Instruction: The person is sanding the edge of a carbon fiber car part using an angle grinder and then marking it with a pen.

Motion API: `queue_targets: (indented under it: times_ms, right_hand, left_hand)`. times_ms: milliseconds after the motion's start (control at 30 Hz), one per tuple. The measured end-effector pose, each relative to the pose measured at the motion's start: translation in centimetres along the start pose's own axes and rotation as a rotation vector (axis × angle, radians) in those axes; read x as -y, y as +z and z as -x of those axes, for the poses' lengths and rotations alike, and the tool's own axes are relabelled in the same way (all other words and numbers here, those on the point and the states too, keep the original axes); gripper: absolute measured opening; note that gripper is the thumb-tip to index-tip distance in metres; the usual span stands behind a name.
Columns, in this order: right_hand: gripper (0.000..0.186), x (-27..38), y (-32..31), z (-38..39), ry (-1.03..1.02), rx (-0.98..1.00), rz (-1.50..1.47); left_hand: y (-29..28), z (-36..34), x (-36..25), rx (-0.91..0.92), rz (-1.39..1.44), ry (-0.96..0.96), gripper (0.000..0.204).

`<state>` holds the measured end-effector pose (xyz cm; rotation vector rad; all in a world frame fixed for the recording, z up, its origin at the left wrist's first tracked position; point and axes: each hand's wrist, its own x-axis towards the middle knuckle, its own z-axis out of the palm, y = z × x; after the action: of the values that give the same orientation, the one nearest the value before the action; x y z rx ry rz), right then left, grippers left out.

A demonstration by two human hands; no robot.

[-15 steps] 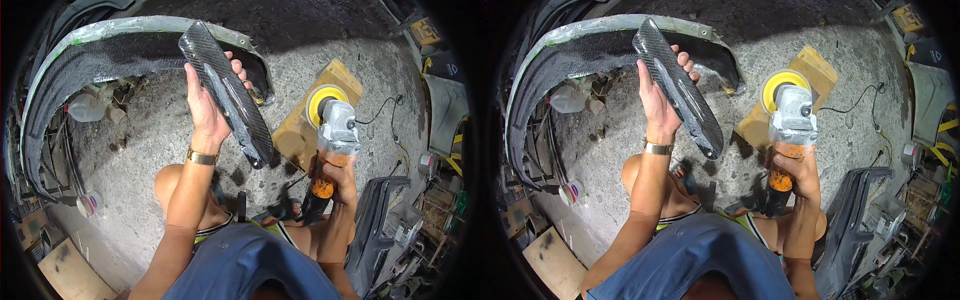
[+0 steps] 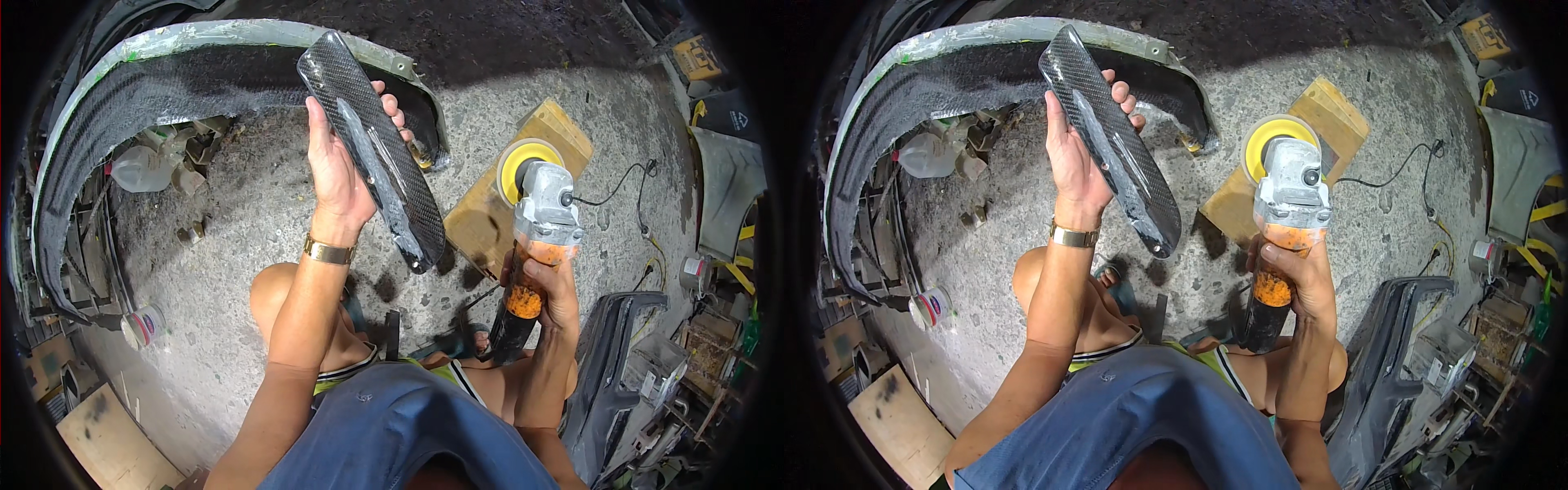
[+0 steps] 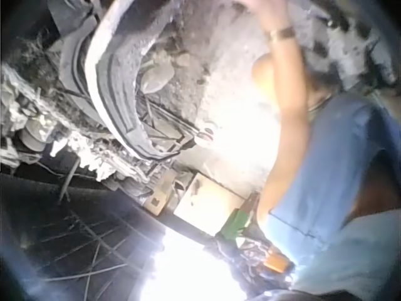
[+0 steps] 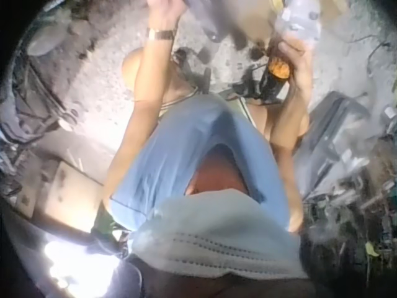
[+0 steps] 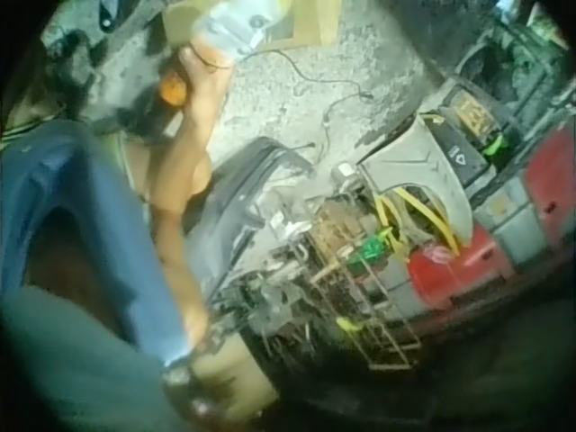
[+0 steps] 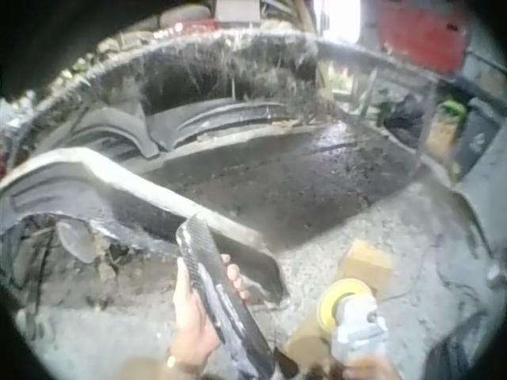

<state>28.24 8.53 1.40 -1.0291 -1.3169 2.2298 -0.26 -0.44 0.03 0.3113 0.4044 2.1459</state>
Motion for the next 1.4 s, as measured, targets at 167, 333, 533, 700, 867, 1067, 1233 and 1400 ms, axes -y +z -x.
queue_targets:
  times_ms: [167, 333, 533, 700, 867, 1067, 1233, 1400]
  right_hand:
    - [0.058, -0.3, 0.0, -0.1, 0.005, -0.009, -0.02]
    - [0.058, -0.6, 0.0, 0.0, 0.004, -0.002, -0.025]
    - [0.059, -0.6, 0.0, 0.0, 0.0, 0.004, -0.031]
    - [0.059, -0.3, 0.4, -0.3, 0.016, 0.01, -0.03]
    - [0.063, 0.0, 0.3, -0.2, 0.007, 0.06, -0.058]
    - [0.045, 0.3, 0.4, 0.1, 0.03, 0.036, -0.151]
    - [0.043, 0.1, 0.0, -0.5, 0.022, 0.049, -0.136]
    - [0.043, 0.2, 0.1, -0.8, 0.003, 0.052, -0.149]
  left_hand:
    - [0.0, 0.0, 0.1, -0.187, -0.167, 0.0, 0.079]
    - [-0.6, 0.3, -0.2, -0.178, -0.182, -0.002, 0.076]
    - [-0.6, 0.4, -0.1, -0.2, -0.217, -0.011, 0.076]
    - [-0.7, 0.0, -0.3, -0.21, -0.223, -0.01, 0.076]
    - [0.6, 0.0, -1.0, -0.234, -0.213, -0.031, 0.076]
    - [1.2, 0.7, 0.0, -0.199, -0.169, -0.123, 0.075]
    - [1.8, 1.0, 0.1, -0.174, -0.183, -0.142, 0.075]
    - [1.7, 1.0, 0.4, -0.163, -0.245, -0.147, 0.078]
